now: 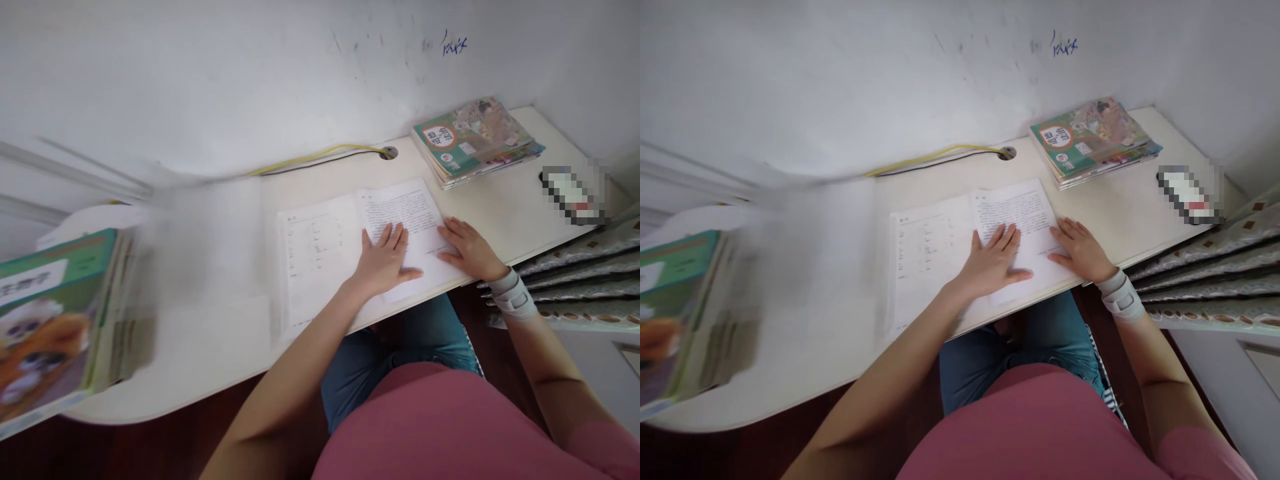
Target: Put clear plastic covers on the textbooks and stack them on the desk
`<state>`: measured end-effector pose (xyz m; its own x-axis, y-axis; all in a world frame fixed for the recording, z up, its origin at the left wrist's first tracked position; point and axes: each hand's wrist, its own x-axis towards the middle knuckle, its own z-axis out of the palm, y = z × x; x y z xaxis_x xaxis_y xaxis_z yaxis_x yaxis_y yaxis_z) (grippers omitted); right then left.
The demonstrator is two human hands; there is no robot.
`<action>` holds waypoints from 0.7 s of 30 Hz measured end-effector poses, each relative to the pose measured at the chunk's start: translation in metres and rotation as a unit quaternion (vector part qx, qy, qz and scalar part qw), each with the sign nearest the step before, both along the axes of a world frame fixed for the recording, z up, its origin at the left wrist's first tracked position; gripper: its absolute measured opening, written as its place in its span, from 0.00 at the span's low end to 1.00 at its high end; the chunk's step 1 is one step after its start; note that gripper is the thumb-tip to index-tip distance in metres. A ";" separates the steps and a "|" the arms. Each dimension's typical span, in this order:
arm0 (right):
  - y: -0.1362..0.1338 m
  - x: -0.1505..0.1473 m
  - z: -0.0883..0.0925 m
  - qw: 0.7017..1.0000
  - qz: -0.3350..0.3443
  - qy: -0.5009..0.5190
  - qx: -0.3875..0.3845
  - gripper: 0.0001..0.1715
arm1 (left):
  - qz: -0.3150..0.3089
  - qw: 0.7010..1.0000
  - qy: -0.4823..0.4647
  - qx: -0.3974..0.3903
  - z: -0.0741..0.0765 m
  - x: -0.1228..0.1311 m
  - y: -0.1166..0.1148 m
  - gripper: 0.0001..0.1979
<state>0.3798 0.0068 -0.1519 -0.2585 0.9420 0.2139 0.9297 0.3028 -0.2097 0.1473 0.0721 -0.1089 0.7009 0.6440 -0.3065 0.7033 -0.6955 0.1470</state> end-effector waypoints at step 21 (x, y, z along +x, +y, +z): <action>-0.003 0.013 -0.009 0.999 0.028 -0.005 0.047 0.26 | 0.305 0.938 -0.133 0.095 -0.032 -0.143 -0.006 0.43</action>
